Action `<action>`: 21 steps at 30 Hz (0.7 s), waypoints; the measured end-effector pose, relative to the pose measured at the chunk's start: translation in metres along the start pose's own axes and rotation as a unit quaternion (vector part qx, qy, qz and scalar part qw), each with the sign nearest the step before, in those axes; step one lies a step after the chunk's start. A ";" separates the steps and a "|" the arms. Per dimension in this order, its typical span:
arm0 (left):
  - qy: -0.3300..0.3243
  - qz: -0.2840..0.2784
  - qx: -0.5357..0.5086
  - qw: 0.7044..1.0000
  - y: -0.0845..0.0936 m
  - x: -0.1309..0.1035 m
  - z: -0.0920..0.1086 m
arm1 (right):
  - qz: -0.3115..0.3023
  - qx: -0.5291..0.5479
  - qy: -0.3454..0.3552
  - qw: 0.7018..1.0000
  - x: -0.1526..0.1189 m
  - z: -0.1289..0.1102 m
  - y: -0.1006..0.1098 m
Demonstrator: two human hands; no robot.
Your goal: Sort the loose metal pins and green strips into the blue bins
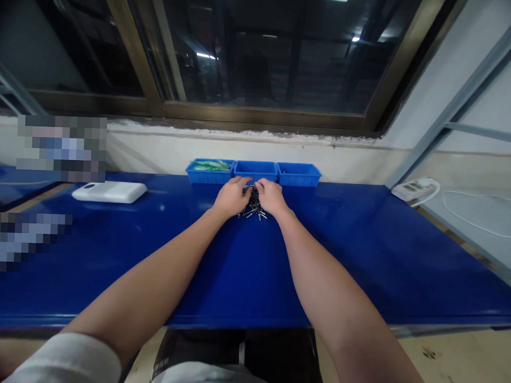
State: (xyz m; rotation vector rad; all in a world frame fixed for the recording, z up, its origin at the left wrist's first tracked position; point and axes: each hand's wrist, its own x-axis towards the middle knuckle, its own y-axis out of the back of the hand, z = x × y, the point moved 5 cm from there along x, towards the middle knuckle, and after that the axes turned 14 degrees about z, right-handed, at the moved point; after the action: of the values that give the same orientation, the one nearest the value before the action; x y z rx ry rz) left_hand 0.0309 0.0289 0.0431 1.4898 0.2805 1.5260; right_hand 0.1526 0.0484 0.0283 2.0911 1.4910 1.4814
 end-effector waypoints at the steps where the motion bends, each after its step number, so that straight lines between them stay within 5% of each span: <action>1: -0.013 -0.007 -0.012 1.000 0.000 0.000 0.002 | -0.004 0.001 0.004 1.000 0.000 -0.001 0.001; 11: -0.029 0.008 -0.030 0.999 -0.001 0.001 -0.002 | 0.025 0.075 -0.002 0.997 0.001 0.004 0.002; 21: 0.007 -0.045 0.025 0.999 -0.002 -0.001 0.001 | 0.030 0.136 -0.032 0.990 0.003 0.006 0.000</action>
State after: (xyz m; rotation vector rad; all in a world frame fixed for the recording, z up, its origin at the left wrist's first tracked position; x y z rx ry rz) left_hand 0.0325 0.0284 0.0414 1.4864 0.3919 1.4680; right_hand 0.1573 0.0528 0.0269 2.3292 1.7043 1.2768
